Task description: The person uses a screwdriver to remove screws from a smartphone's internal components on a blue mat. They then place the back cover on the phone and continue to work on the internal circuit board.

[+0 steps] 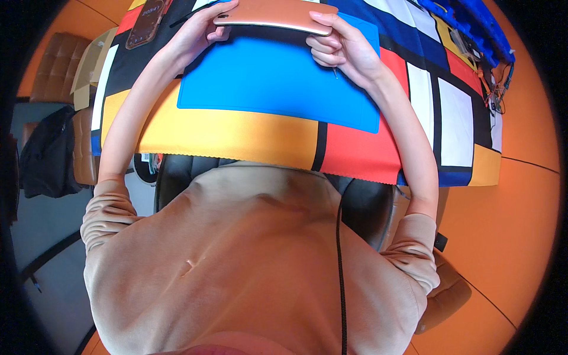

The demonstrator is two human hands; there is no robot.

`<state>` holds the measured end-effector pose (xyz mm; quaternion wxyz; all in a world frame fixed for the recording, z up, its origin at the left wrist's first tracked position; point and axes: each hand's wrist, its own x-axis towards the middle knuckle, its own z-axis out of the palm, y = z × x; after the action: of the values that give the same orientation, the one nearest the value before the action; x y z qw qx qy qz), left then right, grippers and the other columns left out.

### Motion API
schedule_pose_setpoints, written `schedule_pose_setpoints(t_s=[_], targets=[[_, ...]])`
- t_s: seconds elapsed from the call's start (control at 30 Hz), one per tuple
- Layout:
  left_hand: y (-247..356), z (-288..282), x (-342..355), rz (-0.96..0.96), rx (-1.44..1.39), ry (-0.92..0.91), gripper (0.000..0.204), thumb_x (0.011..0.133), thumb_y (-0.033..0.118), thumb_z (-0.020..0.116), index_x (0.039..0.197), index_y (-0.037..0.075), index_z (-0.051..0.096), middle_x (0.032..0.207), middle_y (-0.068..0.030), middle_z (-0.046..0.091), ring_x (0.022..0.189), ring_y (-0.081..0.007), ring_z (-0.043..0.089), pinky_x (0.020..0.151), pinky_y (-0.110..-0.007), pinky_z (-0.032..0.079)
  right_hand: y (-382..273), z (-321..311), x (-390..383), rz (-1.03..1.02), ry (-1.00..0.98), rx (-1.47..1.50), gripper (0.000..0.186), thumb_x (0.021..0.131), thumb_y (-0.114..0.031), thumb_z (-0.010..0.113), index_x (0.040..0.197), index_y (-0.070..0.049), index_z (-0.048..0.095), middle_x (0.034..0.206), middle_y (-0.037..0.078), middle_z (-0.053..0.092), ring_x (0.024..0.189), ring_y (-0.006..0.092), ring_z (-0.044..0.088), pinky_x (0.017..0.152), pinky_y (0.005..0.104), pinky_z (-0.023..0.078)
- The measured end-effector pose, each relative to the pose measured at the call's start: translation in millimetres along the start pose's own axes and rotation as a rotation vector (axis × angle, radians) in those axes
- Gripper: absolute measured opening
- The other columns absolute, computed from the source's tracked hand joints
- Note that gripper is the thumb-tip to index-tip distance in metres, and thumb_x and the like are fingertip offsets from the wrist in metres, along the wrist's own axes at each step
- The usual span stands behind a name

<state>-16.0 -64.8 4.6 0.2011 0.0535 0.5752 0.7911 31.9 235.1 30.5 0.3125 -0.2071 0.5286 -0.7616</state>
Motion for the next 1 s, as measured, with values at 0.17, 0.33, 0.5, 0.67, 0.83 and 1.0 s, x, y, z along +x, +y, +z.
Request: schedule_pose_setpoints(t_s=[0.17, 0.33, 0.5, 0.67, 0.83, 1.0], targets=[[-2, -2, 4, 0.005, -0.034, 0.051, 0.012, 0.1, 0.023, 0.067, 0.095, 0.013, 0.061, 0.075, 0.0036, 0.056, 0.056, -0.0057, 0.047, 0.048, -0.02, 0.032, 3, -18, -4, -0.022, 0.15, -0.131, 0.04, 0.112, -0.043, 0.036, 0.094, -0.012, 0.054, 0.062, -0.005, 0.039, 0.051, 0.0053, 0.04, 0.054, 0.0202, 0.035], [1, 2, 1, 0.017, 0.049, -0.008, 0.021, 0.104, 0.031, 0.059, 0.096, 0.012, 0.057, 0.073, 0.0041, 0.052, 0.058, -0.0072, 0.047, 0.049, -0.021, 0.034, 4, -46, -3, -0.085, 0.147, -0.157, 0.037, 0.112, -0.041, 0.04, 0.091, -0.013, 0.054, 0.064, -0.006, 0.042, 0.053, 0.0042, 0.042, 0.057, 0.0195, 0.038], [2, -1, 1, 0.043, 0.12, 0.008, 0.032, 0.109, 0.039, 0.045, 0.102, 0.009, 0.056, 0.067, 0.0024, 0.05, 0.061, -0.0088, 0.048, 0.056, -0.022, 0.036, -5, -68, -2, -0.178, 0.393, 0.116, 0.028, 0.108, -0.037, 0.05, 0.101, -0.011, 0.055, 0.061, -0.005, 0.04, 0.048, 0.0076, 0.039, 0.048, 0.0238, 0.031], [2, -22, 6, 0.083, 0.245, 0.013, 0.034, 0.107, 0.036, 0.051, 0.108, 0.005, 0.061, 0.074, -0.0004, 0.056, 0.071, -0.0097, 0.055, 0.069, -0.022, 0.043, -6, -82, 2, -0.206, 0.525, 0.063, 0.024, 0.108, -0.034, 0.052, 0.091, -0.018, 0.048, 0.062, -0.008, 0.036, 0.05, 0.007, 0.035, 0.048, 0.024, 0.029], [19, -44, 10, 0.61, 0.929, 0.24, 0.031, 0.1, 0.028, 0.06, 0.108, 0.003, 0.077, 0.087, -0.0059, 0.075, 0.081, -0.0092, 0.069, 0.073, -0.023, 0.051, 3, -89, 4, -0.183, 0.512, 0.134, 0.021, 0.109, -0.028, 0.049, 0.093, -0.015, 0.051, 0.065, -0.005, 0.041, 0.054, 0.0078, 0.04, 0.049, 0.0241, 0.032], [29, -53, 12, 0.451, 1.475, 0.405, 0.041, 0.095, 0.035, 0.065, 0.124, 0.007, 0.072, 0.108, -0.0131, 0.077, 0.103, -0.023, 0.073, 0.092, -0.034, 0.054, 0, -100, 2, -0.031, 0.411, 0.095, 0.021, 0.108, -0.017, 0.046, 0.116, -0.002, 0.059, 0.067, -0.003, 0.047, 0.053, 0.0085, 0.043, 0.047, 0.0232, 0.037]])
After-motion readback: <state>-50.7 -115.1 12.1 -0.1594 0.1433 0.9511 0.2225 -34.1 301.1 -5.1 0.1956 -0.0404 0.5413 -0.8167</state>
